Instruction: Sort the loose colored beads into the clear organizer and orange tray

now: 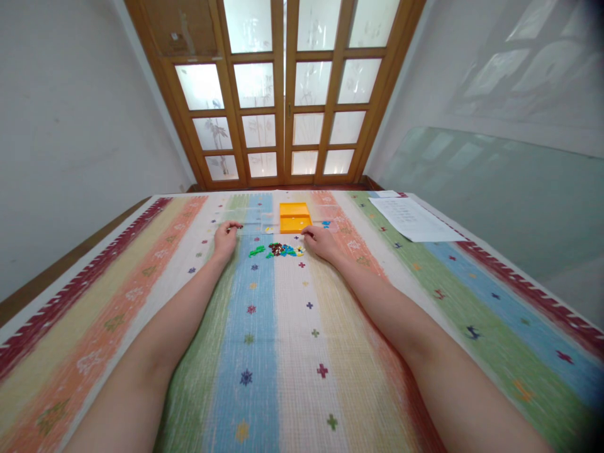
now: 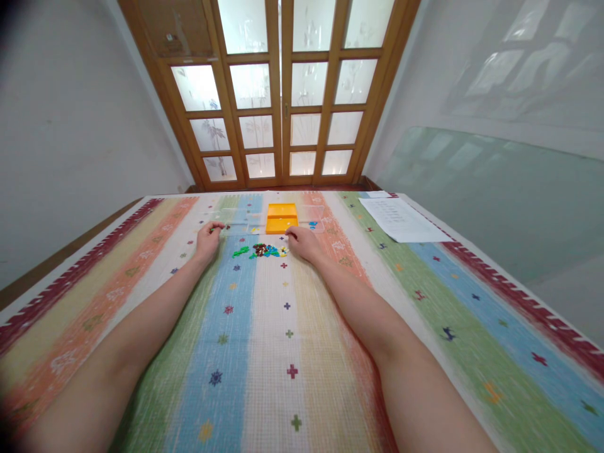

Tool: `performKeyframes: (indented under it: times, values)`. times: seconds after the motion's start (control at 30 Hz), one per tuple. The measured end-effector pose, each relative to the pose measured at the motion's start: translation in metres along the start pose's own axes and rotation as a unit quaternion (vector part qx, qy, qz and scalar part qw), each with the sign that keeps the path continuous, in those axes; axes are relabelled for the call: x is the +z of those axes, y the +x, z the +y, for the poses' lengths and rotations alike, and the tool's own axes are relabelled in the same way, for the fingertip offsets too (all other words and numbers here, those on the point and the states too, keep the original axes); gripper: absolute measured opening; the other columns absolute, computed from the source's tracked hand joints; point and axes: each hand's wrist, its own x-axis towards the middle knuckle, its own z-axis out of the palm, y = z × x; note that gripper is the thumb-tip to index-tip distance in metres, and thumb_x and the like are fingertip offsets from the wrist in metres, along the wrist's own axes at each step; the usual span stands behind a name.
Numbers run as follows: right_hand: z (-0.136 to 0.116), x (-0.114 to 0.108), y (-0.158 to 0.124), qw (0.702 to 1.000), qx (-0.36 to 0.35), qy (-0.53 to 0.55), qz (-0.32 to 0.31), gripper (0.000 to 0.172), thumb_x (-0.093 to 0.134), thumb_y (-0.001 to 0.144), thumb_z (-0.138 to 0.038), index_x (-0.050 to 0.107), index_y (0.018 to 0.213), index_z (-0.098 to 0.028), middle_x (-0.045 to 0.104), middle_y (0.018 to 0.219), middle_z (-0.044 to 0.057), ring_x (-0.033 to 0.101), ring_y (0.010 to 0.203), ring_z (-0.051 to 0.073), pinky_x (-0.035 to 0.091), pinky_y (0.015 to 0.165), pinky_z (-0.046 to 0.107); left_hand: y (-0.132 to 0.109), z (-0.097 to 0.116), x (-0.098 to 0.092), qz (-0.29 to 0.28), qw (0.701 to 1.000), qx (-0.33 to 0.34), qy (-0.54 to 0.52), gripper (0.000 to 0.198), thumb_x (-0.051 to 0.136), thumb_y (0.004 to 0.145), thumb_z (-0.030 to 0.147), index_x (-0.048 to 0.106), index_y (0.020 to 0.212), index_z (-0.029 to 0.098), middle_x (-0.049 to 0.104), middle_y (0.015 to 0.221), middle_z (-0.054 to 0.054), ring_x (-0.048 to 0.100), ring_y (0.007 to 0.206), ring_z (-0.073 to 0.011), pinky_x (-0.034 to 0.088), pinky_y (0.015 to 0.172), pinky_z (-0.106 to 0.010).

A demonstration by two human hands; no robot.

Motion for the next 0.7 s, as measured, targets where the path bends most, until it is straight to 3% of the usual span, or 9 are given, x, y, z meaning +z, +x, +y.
performKeyframes:
  times: [0.13,0.27,0.37,0.5,0.6,0.7]
  values:
    - [-0.001,0.0,0.0,1.0,0.001,0.0,-0.002,0.026,0.055,0.091,-0.015,0.077,0.105,-0.021,0.078,0.102,0.005,0.069,0.093,0.022,0.051,0.086,0.032,-0.001,0.0,0.002,-0.02,0.999,-0.024,-0.009,0.029,0.052,0.084,0.023,0.075,0.101,0.019,0.074,0.101,-0.006,0.065,0.089,-0.021,0.054,0.085,-0.034]
    - [-0.002,-0.001,0.0,1.0,0.008,-0.003,-0.005,0.026,0.055,0.091,-0.015,0.076,0.104,-0.021,0.078,0.103,0.006,0.069,0.093,0.022,0.051,0.086,0.032,0.0,-0.011,0.006,-0.071,0.995,-0.056,-0.032,0.046,0.052,0.082,0.022,0.072,0.124,0.02,0.074,0.114,-0.006,0.059,0.065,-0.0136,0.055,0.074,-0.032]
    - [-0.004,-0.003,0.0,1.0,0.009,-0.001,-0.005,0.026,0.055,0.091,-0.015,0.077,0.105,-0.021,0.078,0.103,0.006,0.069,0.094,0.022,0.051,0.087,0.032,0.001,-0.021,0.007,-0.096,0.993,-0.066,-0.033,0.055,0.055,0.08,0.02,0.068,0.134,0.02,0.075,0.104,-0.005,0.057,0.056,-0.0124,0.054,0.068,-0.031]
    - [-0.006,-0.004,0.0,1.0,0.013,-0.003,-0.009,0.026,0.055,0.092,-0.016,0.077,0.105,-0.022,0.078,0.103,0.005,0.069,0.094,0.022,0.052,0.087,0.033,0.001,-0.024,0.005,-0.092,0.995,-0.044,-0.015,0.052,0.056,0.079,0.019,0.07,0.129,0.019,0.072,0.079,-0.002,0.058,0.055,-0.0154,0.052,0.064,-0.031]
    - [-0.007,-0.004,0.0,1.0,0.009,-0.009,-0.009,0.026,0.055,0.092,-0.015,0.077,0.105,-0.021,0.078,0.103,0.006,0.07,0.094,0.022,0.051,0.087,0.032,-0.002,-0.016,0.004,-0.111,0.993,0.002,0.033,0.042,0.056,0.082,0.021,0.074,0.12,0.02,0.073,0.083,-0.003,0.059,0.06,-0.0171,0.052,0.069,-0.033]
    - [-0.006,-0.004,0.0,1.0,0.004,-0.01,-0.007,0.026,0.055,0.092,-0.015,0.076,0.104,-0.021,0.078,0.103,0.006,0.069,0.094,0.022,0.051,0.085,0.032,-0.008,-0.007,0.004,-0.164,0.98,0.068,0.09,0.033,0.056,0.083,0.021,0.077,0.108,0.022,0.074,0.092,-0.004,0.06,0.069,-0.0191,0.052,0.077,-0.036]
